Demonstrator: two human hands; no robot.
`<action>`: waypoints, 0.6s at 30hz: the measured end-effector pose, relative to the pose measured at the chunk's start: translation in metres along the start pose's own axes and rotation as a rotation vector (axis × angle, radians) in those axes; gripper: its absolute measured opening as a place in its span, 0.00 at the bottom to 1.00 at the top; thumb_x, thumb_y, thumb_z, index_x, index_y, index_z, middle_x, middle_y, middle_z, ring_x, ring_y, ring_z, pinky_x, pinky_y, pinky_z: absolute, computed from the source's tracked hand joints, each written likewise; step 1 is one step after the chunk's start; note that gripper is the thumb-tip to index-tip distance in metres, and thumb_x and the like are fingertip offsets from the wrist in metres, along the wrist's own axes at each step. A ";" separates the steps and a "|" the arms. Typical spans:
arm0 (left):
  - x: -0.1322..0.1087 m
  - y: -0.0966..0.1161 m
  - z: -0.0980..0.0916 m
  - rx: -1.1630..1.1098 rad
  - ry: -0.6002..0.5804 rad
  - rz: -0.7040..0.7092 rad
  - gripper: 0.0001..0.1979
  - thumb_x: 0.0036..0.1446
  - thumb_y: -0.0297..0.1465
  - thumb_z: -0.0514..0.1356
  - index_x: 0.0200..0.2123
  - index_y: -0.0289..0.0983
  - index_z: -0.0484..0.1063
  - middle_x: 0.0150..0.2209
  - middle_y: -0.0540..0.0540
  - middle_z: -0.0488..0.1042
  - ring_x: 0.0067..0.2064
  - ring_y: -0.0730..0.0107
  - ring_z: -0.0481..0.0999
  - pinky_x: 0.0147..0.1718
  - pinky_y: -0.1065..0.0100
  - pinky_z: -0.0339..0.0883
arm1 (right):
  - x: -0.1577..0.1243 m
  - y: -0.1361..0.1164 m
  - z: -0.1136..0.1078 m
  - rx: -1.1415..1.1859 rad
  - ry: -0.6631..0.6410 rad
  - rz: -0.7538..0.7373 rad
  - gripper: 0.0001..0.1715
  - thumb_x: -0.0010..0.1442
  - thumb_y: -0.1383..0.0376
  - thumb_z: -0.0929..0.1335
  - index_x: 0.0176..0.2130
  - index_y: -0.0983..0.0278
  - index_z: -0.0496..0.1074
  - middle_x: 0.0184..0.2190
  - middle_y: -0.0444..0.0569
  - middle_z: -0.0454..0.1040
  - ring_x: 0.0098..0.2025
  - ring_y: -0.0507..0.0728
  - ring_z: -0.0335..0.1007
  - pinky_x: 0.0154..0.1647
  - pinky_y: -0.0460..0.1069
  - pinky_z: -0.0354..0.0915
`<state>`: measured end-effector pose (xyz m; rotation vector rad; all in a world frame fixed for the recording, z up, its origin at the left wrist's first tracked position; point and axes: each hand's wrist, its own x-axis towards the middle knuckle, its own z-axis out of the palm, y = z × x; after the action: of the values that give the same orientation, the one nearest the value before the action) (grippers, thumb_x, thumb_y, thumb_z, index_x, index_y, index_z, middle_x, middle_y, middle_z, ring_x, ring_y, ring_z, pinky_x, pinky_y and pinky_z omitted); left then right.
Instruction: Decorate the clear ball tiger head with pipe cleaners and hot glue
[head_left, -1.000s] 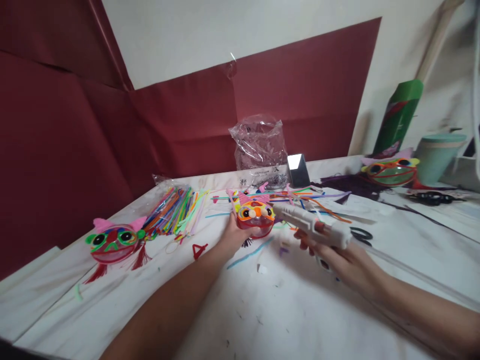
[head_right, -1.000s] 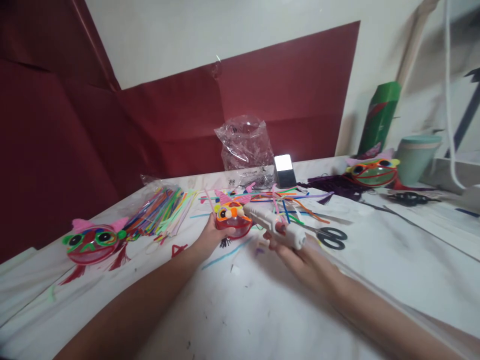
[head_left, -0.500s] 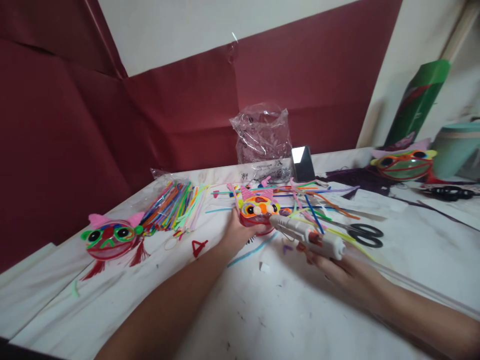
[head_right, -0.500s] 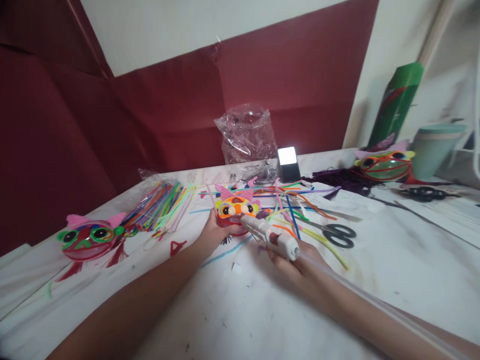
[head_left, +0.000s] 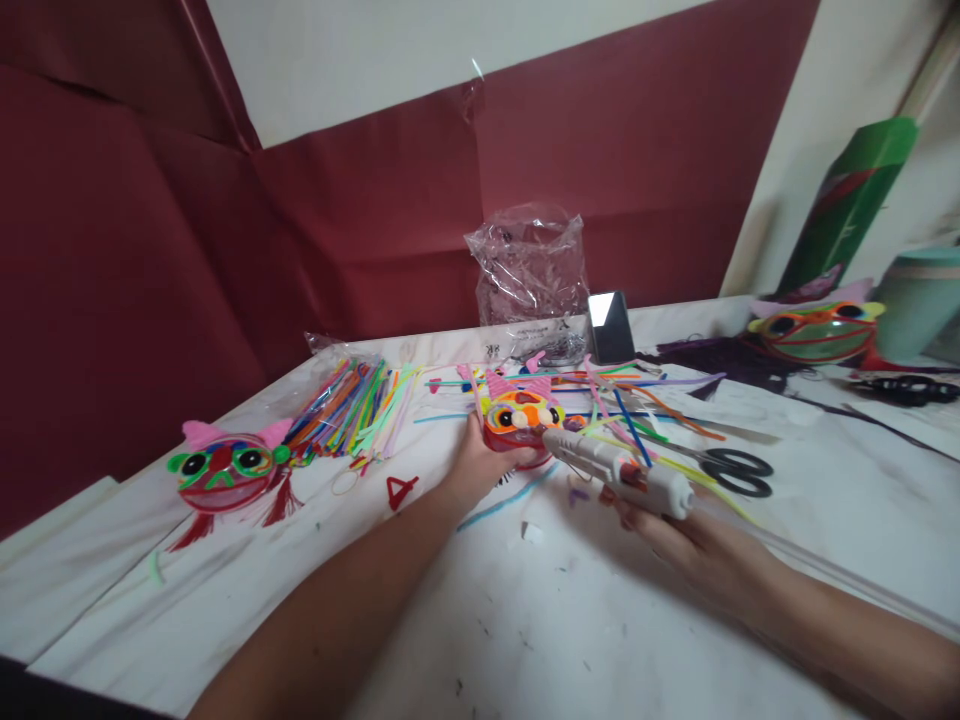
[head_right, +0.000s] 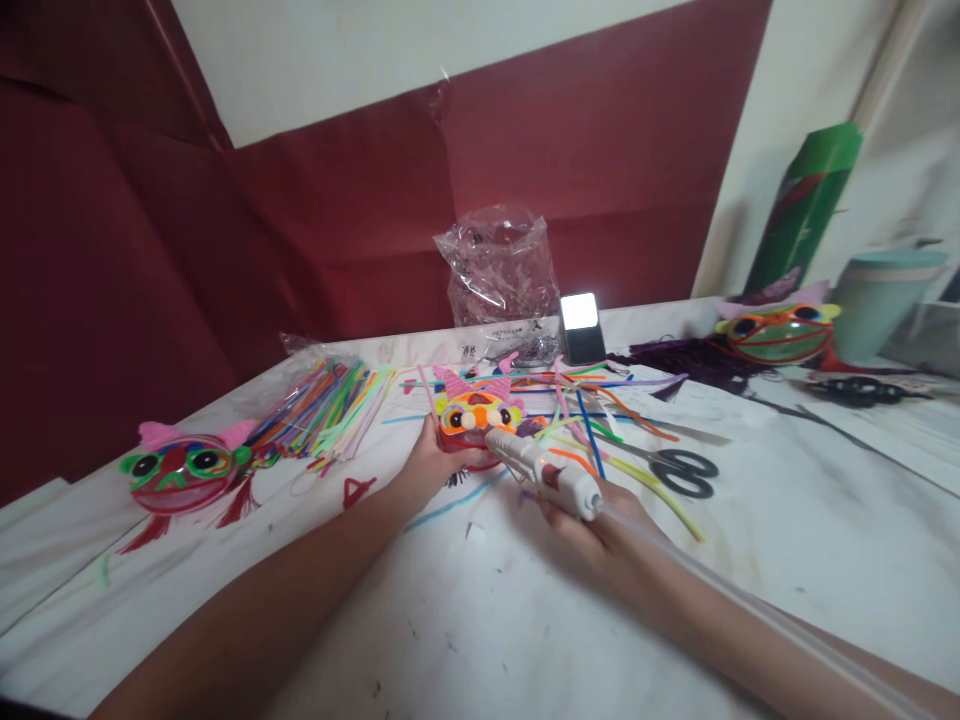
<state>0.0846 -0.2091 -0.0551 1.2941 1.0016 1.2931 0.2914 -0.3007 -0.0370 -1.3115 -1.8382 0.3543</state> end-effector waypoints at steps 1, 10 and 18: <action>0.000 0.000 0.000 0.004 0.001 -0.003 0.39 0.30 0.24 0.74 0.48 0.39 0.62 0.50 0.40 0.72 0.51 0.53 0.73 0.53 0.52 0.64 | 0.000 -0.001 0.000 0.006 -0.002 0.000 0.16 0.53 0.54 0.62 0.26 0.59 0.73 0.23 0.49 0.78 0.27 0.60 0.74 0.28 0.52 0.71; 0.003 -0.006 -0.003 -0.048 -0.022 0.036 0.38 0.30 0.25 0.75 0.47 0.40 0.64 0.49 0.42 0.73 0.51 0.54 0.73 0.54 0.50 0.62 | 0.002 -0.003 -0.004 -0.016 -0.008 0.007 0.16 0.51 0.54 0.62 0.26 0.58 0.74 0.25 0.50 0.79 0.28 0.63 0.76 0.31 0.55 0.73; 0.001 -0.003 -0.001 -0.029 -0.017 0.024 0.39 0.29 0.26 0.75 0.48 0.40 0.64 0.50 0.41 0.73 0.51 0.52 0.73 0.53 0.50 0.64 | 0.001 -0.004 -0.004 -0.027 -0.010 0.010 0.14 0.51 0.56 0.63 0.26 0.57 0.74 0.25 0.49 0.80 0.29 0.62 0.76 0.30 0.53 0.73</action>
<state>0.0839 -0.2073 -0.0580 1.2969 0.9542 1.3082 0.2913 -0.3020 -0.0315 -1.3397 -1.8514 0.3426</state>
